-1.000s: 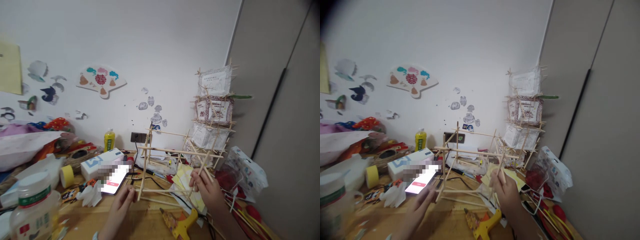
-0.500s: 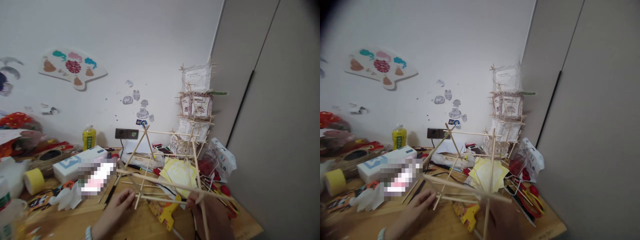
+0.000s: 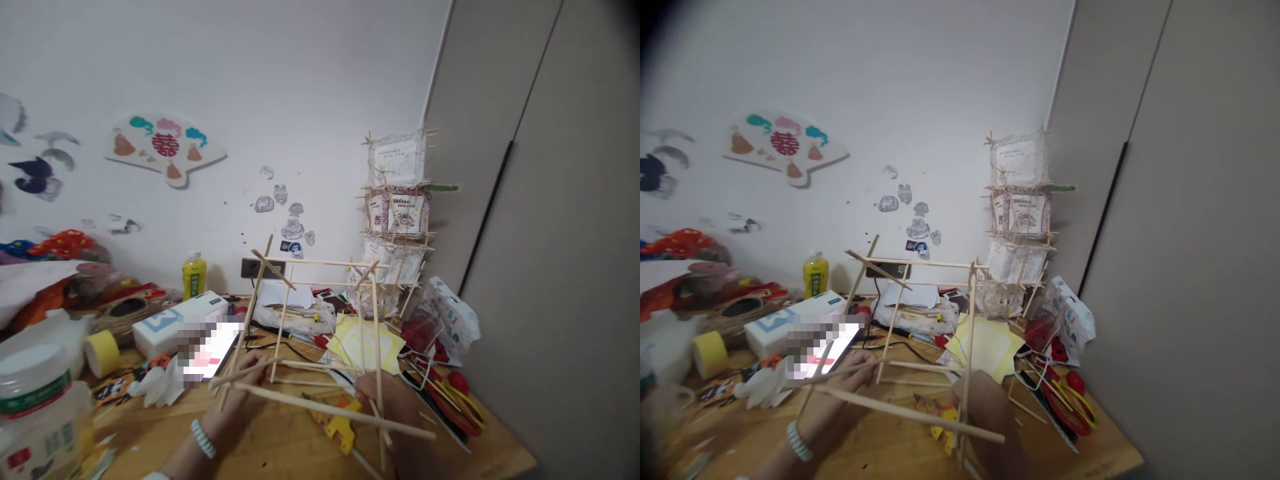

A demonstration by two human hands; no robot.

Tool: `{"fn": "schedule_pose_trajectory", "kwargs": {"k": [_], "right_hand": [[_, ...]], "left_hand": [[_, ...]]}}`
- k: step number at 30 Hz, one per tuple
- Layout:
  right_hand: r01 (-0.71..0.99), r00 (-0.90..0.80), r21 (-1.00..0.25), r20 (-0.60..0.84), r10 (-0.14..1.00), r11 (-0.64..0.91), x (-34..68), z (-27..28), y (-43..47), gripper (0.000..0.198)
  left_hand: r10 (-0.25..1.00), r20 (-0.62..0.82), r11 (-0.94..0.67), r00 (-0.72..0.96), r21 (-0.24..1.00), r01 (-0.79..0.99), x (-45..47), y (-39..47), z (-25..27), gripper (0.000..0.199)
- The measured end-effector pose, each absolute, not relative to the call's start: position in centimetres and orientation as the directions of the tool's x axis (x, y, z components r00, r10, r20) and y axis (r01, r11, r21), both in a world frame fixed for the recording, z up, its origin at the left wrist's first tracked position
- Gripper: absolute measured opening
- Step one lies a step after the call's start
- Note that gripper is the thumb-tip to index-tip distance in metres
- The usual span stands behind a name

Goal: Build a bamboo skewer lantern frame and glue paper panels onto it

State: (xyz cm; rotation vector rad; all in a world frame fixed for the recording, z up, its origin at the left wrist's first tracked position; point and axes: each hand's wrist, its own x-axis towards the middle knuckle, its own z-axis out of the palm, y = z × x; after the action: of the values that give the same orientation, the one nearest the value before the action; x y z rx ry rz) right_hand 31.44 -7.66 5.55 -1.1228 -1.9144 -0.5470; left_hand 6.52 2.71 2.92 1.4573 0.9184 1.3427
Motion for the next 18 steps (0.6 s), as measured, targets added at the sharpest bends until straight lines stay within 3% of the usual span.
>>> {"fn": "schedule_pose_trajectory", "kwargs": {"k": [3, 6, 13, 18], "right_hand": [[0.805, -0.277, -0.149, 0.761, 0.586, 0.574, 30.6, 5.0, -7.2, 0.049], [0.738, -0.289, -0.228, 0.744, 0.602, 0.636, 30.0, 4.6, -7.1, 0.042], [0.699, -0.150, -0.390, 0.739, 0.657, 0.599, 30.0, 6.4, -6.1, 0.041], [0.553, -0.042, -0.556, 0.726, 0.687, 0.621, 29.5, 7.4, -5.3, 0.038]], "left_hand": [[0.953, 0.285, -0.283, 0.102, 0.959, -0.030, 5.4, 4.1, 2.7, 0.044], [0.951, 0.286, -0.287, 0.114, 0.958, -0.004, 4.6, 5.2, 2.6, 0.046], [0.943, 0.300, -0.305, 0.146, 0.952, 0.010, 4.1, 5.4, 3.0, 0.047], [0.940, 0.324, -0.326, 0.111, 0.945, 0.003, 4.3, 4.3, 3.1, 0.044]]}}
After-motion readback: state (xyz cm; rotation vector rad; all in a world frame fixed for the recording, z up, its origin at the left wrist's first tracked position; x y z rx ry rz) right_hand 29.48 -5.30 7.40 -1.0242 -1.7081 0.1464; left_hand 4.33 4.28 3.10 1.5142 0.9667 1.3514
